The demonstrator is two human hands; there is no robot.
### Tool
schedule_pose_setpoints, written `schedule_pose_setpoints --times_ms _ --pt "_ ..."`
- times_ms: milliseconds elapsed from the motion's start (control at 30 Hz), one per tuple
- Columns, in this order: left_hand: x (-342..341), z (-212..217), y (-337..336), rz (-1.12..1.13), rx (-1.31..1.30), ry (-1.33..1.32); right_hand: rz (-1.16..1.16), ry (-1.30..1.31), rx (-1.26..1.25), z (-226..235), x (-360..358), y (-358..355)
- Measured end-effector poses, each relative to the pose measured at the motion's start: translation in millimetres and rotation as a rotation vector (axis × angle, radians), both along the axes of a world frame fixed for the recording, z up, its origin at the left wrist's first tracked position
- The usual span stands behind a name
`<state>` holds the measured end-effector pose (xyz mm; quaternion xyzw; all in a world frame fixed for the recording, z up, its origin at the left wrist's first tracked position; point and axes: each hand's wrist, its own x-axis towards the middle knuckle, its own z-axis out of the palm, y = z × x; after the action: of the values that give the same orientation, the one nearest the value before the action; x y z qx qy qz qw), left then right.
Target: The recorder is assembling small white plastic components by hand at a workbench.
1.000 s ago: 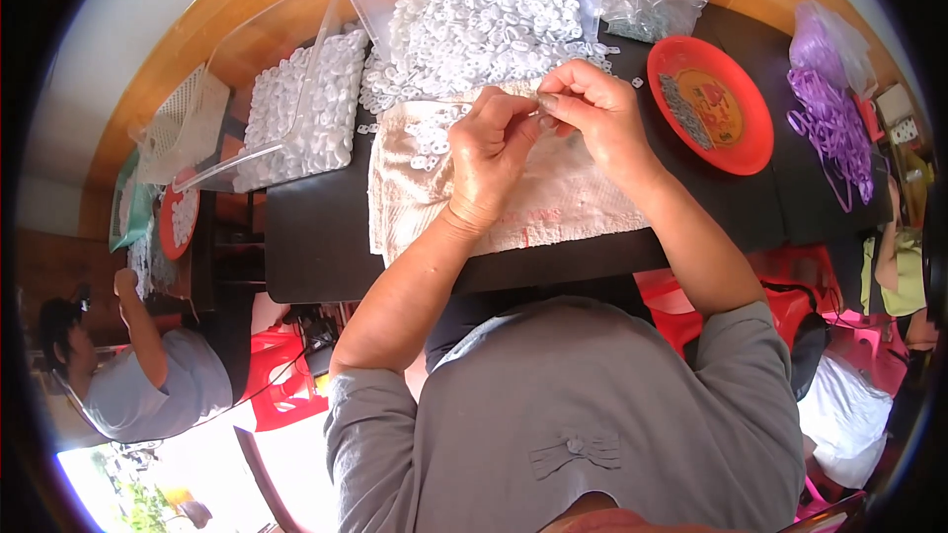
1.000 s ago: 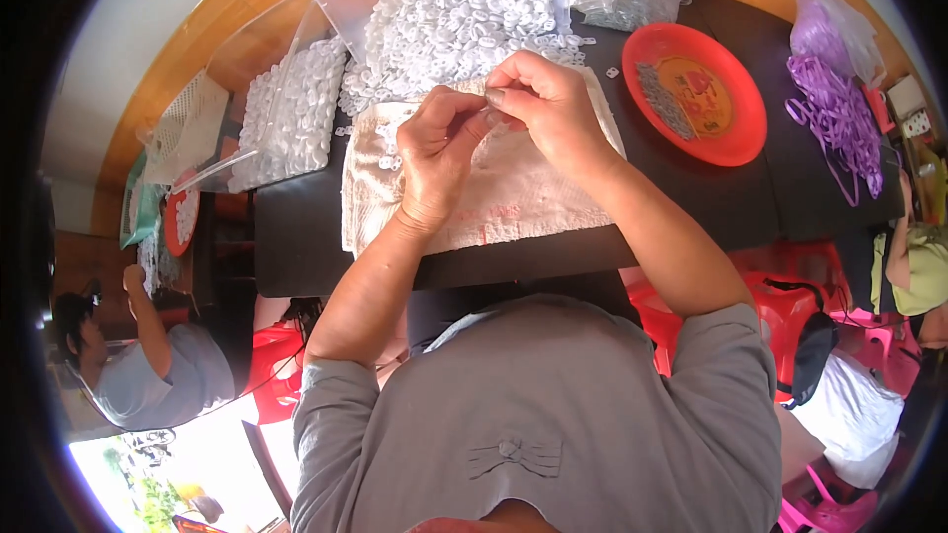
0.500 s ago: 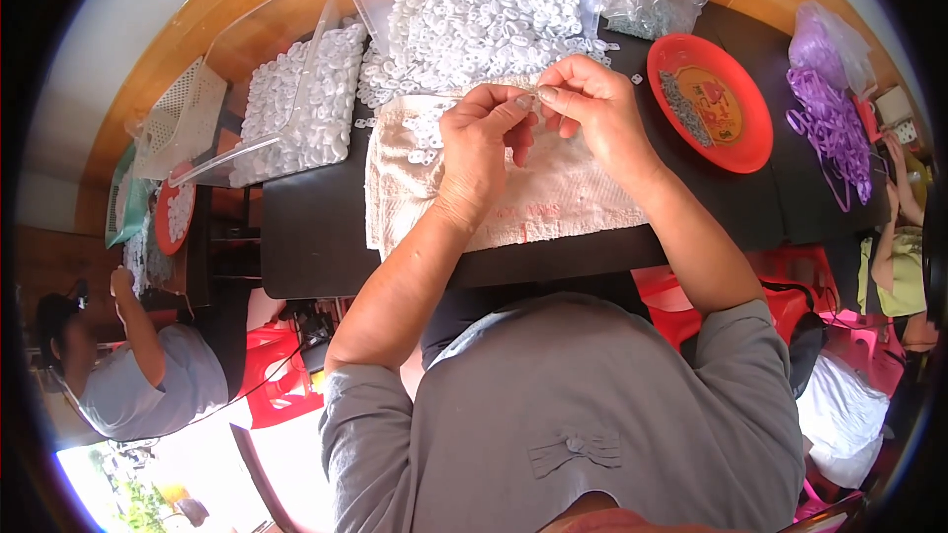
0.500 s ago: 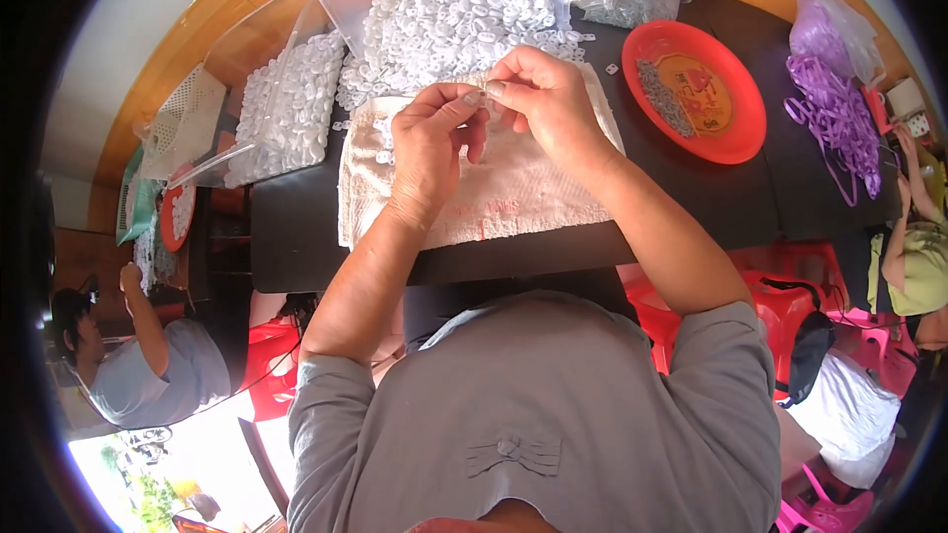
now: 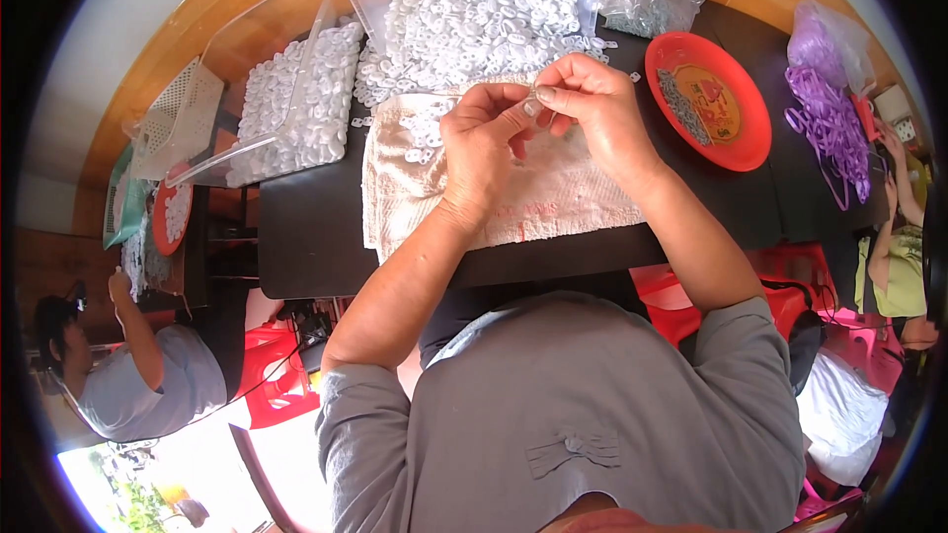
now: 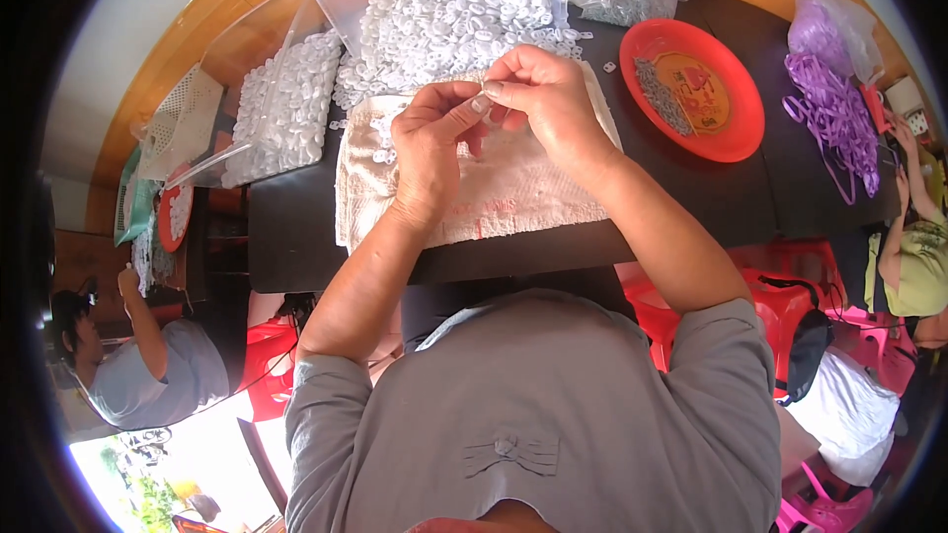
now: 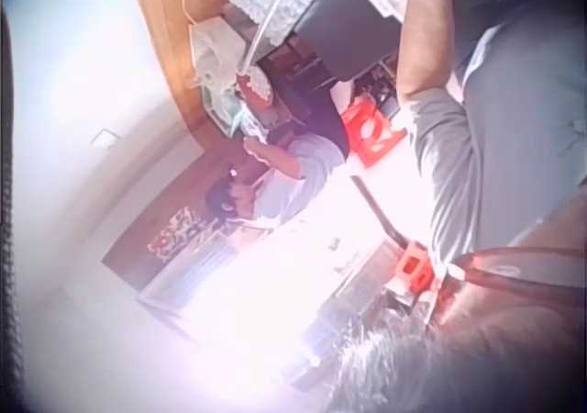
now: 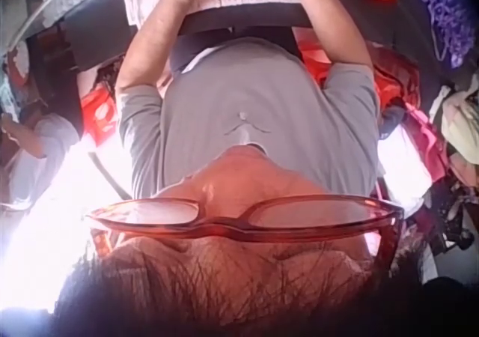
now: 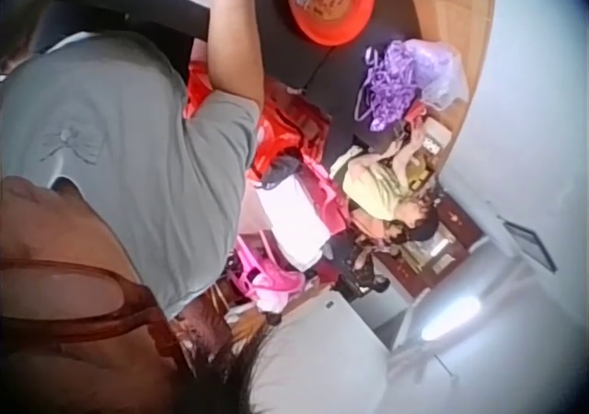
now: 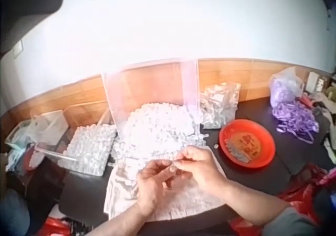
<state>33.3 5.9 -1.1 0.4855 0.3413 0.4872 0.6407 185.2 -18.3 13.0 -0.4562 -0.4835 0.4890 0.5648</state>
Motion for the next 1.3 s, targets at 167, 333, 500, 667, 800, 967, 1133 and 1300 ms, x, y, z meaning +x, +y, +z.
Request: schedule_pose_setpoints --times_ms 167,333,500,667,800,967,1133,1300 --pt "-1 -1 -1 -0.021 -0.089 0.028 -0.048 -0.034 0.099 -6 -5 0" --pt "0 -3 -3 0.002 -0.065 -0.148 -0.056 -0.043 0.152 -9 -10 -2" --pt "-2 0 0 -0.003 -0.099 -0.142 -0.057 -0.108 0.124 -2 -9 -5" --pt "-4 0 2 -0.015 -0.112 -0.134 -0.045 -0.238 0.186 -7 -6 -1" --pt "-3 -1 2 -0.028 -0.096 -0.123 -0.083 -0.412 0.323 -10 -7 -1" --pt "-3 1 1 -0.028 -0.094 -0.123 -0.095 -0.431 0.327 -9 -5 0" --pt "-5 4 1 -0.020 -0.094 -0.113 -0.098 -0.445 0.317 -9 -4 -1" --pt "-6 4 1 -0.011 -0.093 -0.091 -0.098 -0.459 0.321 -9 -5 -1"
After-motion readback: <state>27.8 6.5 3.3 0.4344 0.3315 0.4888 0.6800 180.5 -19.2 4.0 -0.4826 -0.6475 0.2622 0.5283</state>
